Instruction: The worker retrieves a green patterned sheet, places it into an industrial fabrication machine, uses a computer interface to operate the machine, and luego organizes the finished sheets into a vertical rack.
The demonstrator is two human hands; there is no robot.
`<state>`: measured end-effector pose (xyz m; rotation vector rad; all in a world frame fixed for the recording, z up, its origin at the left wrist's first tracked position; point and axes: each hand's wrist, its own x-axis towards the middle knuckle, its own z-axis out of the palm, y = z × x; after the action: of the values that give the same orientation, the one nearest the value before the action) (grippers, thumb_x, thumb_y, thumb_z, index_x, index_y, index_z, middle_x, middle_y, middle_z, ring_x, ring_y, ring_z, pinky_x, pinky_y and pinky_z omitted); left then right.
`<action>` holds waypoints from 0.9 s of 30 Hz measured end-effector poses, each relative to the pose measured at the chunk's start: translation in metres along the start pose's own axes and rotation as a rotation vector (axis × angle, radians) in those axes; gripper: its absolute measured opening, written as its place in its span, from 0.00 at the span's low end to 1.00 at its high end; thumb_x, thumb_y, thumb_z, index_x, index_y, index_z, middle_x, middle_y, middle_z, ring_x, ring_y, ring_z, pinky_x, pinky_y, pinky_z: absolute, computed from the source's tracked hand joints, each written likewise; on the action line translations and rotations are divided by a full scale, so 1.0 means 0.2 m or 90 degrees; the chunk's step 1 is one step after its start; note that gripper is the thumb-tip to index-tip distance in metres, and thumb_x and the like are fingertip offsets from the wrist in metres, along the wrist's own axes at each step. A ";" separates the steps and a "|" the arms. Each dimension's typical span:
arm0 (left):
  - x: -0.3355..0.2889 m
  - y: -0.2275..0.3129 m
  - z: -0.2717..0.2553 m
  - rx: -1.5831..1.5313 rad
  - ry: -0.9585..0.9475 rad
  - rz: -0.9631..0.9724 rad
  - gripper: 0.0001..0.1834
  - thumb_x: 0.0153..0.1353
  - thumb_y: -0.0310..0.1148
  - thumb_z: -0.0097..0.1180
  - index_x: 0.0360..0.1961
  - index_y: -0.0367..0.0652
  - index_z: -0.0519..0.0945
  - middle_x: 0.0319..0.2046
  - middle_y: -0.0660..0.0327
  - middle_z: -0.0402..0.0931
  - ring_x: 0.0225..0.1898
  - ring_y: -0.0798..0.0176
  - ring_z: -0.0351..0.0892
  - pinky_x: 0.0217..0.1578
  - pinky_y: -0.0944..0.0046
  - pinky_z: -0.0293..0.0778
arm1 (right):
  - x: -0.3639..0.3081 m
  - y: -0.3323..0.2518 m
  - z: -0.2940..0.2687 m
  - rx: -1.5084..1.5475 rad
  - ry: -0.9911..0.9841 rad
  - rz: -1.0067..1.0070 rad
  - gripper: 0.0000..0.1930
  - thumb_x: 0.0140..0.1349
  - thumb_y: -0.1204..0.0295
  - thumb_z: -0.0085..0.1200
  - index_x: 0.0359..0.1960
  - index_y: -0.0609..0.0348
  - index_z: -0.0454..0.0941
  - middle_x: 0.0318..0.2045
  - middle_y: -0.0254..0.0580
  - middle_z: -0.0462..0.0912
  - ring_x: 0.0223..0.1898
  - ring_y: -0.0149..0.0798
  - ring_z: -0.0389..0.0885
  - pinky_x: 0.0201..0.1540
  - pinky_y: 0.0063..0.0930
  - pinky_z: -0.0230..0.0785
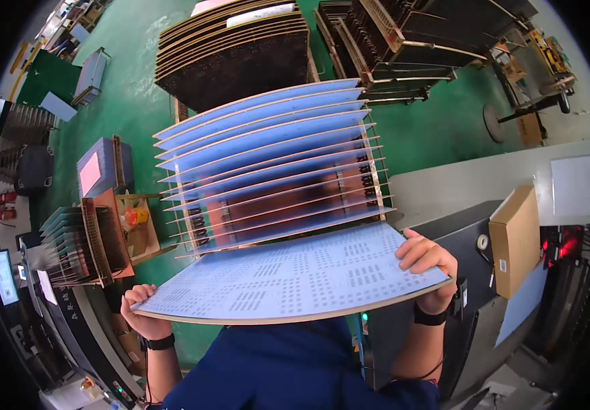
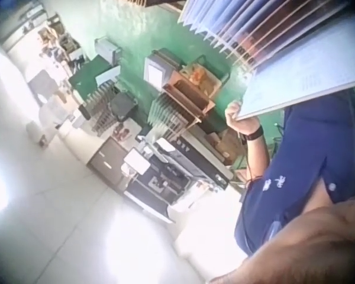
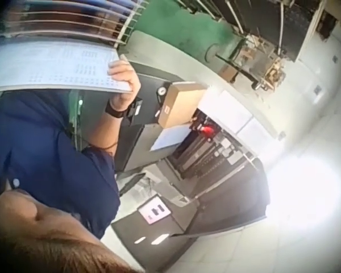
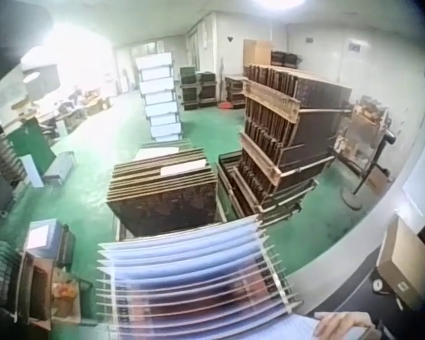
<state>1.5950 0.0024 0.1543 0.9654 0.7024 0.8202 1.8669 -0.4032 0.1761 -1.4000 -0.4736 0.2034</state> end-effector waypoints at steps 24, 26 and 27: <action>0.09 -0.71 -0.39 0.434 -0.065 -0.236 0.29 0.70 0.48 0.42 0.66 0.42 0.61 0.57 0.56 0.69 0.61 0.59 0.66 0.60 0.57 0.62 | -0.28 0.68 -0.12 -0.011 0.429 0.435 0.17 0.68 0.64 0.49 0.53 0.63 0.69 0.41 0.47 0.78 0.40 0.39 0.80 0.42 0.29 0.74; 0.11 -0.69 -0.37 0.430 -0.091 -0.227 0.28 0.70 0.47 0.42 0.65 0.41 0.63 0.57 0.57 0.70 0.60 0.61 0.67 0.59 0.58 0.63 | -0.36 0.67 0.01 0.119 0.296 0.587 0.12 0.66 0.67 0.49 0.46 0.60 0.70 0.33 0.44 0.78 0.30 0.38 0.80 0.32 0.30 0.76; 0.11 -0.70 -0.35 0.416 -0.027 -0.252 0.26 0.70 0.45 0.43 0.64 0.41 0.64 0.57 0.57 0.70 0.59 0.63 0.67 0.58 0.59 0.64 | -0.39 0.70 0.09 0.191 0.291 0.659 0.12 0.65 0.68 0.49 0.46 0.61 0.71 0.31 0.45 0.78 0.27 0.43 0.80 0.31 0.34 0.77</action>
<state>1.5875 0.0045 -0.0028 1.3597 1.1148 0.2101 1.8095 -0.3948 0.0260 -1.2279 0.6750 0.7316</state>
